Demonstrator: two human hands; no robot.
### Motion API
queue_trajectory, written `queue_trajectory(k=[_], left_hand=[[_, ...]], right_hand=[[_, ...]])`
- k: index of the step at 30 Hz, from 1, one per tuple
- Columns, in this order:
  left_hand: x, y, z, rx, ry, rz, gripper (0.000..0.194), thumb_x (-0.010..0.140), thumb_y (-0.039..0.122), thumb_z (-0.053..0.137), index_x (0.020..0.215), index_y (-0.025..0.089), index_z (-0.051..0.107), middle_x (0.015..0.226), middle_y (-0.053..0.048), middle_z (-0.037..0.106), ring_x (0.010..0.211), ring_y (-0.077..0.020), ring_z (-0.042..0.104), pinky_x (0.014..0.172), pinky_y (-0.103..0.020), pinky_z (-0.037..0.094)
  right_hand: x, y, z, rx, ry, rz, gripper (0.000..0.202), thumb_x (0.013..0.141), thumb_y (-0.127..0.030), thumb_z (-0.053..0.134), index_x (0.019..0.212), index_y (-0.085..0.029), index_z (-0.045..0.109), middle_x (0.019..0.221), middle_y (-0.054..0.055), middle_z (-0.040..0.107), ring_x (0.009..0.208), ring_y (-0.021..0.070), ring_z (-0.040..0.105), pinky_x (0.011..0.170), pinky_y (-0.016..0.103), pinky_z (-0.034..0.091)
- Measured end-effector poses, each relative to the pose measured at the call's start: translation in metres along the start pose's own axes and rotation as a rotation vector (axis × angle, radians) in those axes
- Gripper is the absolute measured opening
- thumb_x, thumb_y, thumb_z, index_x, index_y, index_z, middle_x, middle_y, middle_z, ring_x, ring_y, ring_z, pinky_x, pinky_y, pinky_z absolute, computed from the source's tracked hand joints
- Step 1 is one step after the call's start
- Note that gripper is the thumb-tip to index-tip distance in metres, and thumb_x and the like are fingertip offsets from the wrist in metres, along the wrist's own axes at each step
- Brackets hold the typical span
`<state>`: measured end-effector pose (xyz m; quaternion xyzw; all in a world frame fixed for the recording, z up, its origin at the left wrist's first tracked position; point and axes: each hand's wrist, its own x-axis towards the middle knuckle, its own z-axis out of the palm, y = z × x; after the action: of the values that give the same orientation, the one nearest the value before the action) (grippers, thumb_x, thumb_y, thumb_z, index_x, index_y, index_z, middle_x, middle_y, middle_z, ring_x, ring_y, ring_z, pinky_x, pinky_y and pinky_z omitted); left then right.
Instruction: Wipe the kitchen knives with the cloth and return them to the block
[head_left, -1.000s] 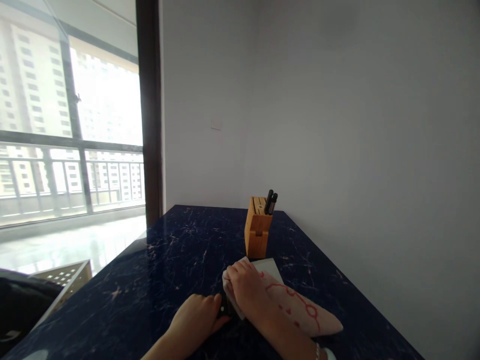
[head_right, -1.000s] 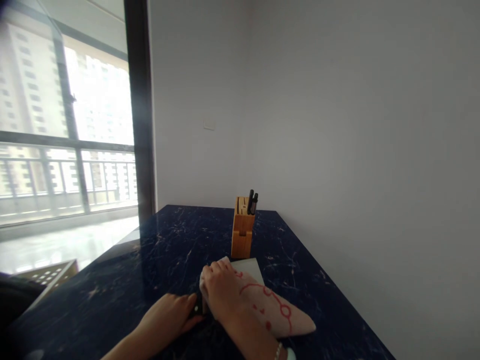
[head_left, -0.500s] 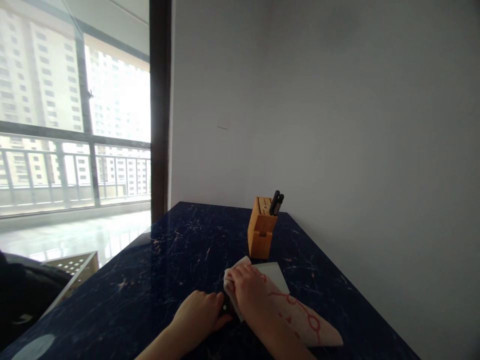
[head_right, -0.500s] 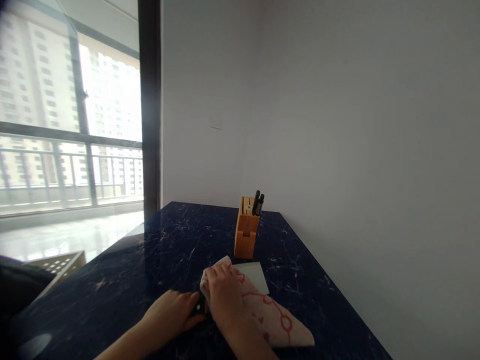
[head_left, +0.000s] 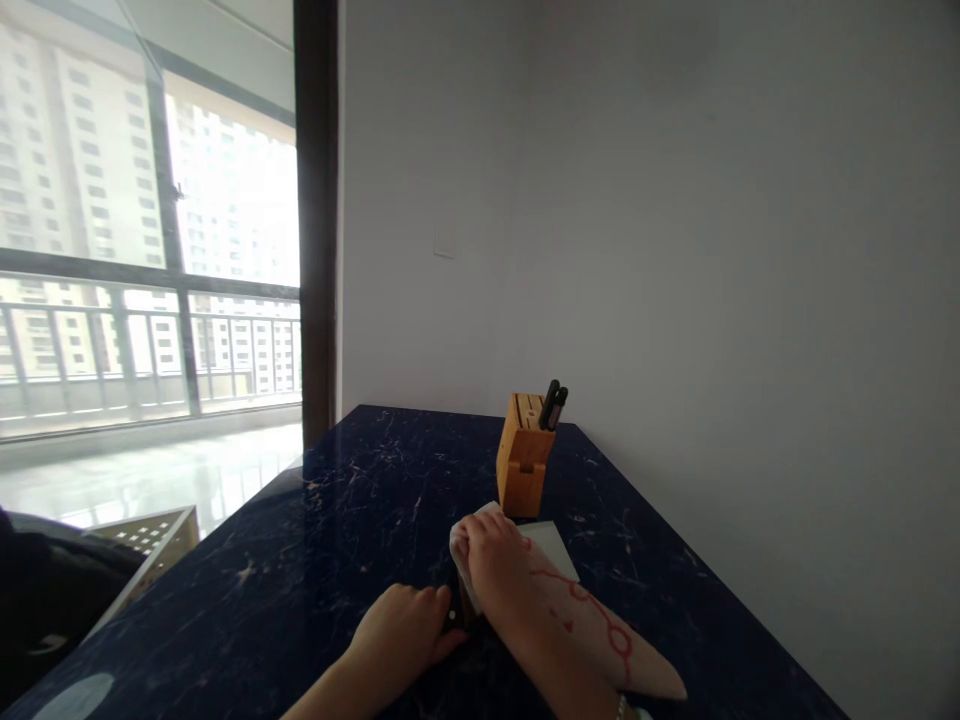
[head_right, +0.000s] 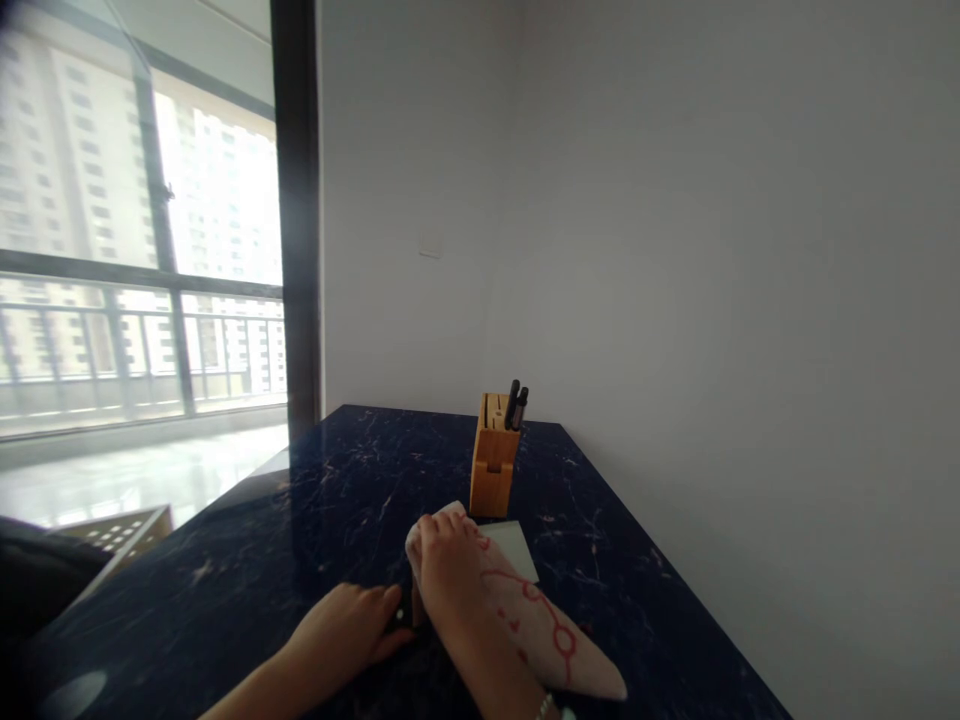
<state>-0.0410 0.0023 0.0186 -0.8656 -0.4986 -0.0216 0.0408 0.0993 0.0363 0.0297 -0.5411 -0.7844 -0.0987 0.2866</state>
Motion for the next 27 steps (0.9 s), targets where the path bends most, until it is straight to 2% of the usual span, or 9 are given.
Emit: queue_trajectory(k=[4, 11, 14, 17, 21, 27], left_hand=[[-0.001, -0.001, 0.001, -0.002, 0.011, 0.015, 0.037, 0.084, 0.047, 0.038, 0.087, 0.017, 0.060, 0.078, -0.009, 0.069, 0.068, -0.0282, 0.066, 0.060, -0.038, 0.052], [-0.001, -0.003, 0.004, 0.016, 0.036, 0.057, 0.042, 0.084, 0.051, 0.035, 0.087, 0.017, 0.060, 0.076, -0.009, 0.069, 0.066, -0.0291, 0.066, 0.059, -0.040, 0.051], [0.000, -0.003, 0.004, 0.011, 0.036, 0.050, 0.045, 0.084, 0.053, 0.033, 0.087, 0.017, 0.060, 0.076, -0.009, 0.069, 0.067, -0.0292, 0.066, 0.059, -0.040, 0.051], [0.000, -0.003, 0.003, -0.002, 0.019, 0.027, 0.044, 0.084, 0.052, 0.034, 0.088, 0.017, 0.060, 0.077, -0.009, 0.069, 0.069, -0.0290, 0.066, 0.060, -0.039, 0.051], [0.001, -0.003, 0.003, 0.001, 0.008, 0.005, 0.039, 0.083, 0.048, 0.038, 0.088, 0.017, 0.060, 0.078, -0.009, 0.069, 0.068, -0.0291, 0.066, 0.059, -0.039, 0.051], [-0.001, -0.005, 0.004, -0.023, 0.018, 0.036, 0.038, 0.084, 0.048, 0.038, 0.089, 0.018, 0.060, 0.080, -0.008, 0.069, 0.071, -0.0283, 0.066, 0.063, -0.038, 0.051]], right_hand=[[0.003, 0.008, -0.001, -0.158, 0.000, 0.053, 0.015, 0.087, -0.019, 0.039, 0.085, -0.021, 0.054, 0.085, 0.003, 0.059, 0.085, 0.0188, 0.051, 0.078, 0.031, 0.032], [-0.015, 0.029, -0.010, -0.312, 0.015, 0.113, 0.018, 0.090, -0.024, 0.035, 0.087, -0.021, 0.053, 0.087, 0.005, 0.057, 0.086, 0.0207, 0.049, 0.077, 0.034, 0.032], [-0.020, 0.034, -0.012, -0.308, -0.008, 0.140, 0.018, 0.089, -0.022, 0.036, 0.088, -0.020, 0.053, 0.086, 0.006, 0.057, 0.088, 0.0213, 0.048, 0.077, 0.035, 0.032], [-0.022, 0.035, -0.012, -0.206, -0.056, 0.154, 0.015, 0.087, -0.018, 0.038, 0.088, -0.018, 0.053, 0.085, 0.006, 0.057, 0.087, 0.0198, 0.049, 0.076, 0.031, 0.033], [-0.030, 0.024, -0.010, -0.033, -0.110, 0.092, 0.014, 0.083, -0.015, 0.041, 0.085, -0.019, 0.055, 0.087, 0.004, 0.059, 0.086, 0.0177, 0.050, 0.078, 0.029, 0.033], [-0.037, -0.011, -0.020, 0.111, -0.155, 0.032, 0.020, 0.082, -0.017, 0.042, 0.097, -0.021, 0.054, 0.097, 0.004, 0.057, 0.095, 0.0196, 0.048, 0.084, 0.032, 0.032]])
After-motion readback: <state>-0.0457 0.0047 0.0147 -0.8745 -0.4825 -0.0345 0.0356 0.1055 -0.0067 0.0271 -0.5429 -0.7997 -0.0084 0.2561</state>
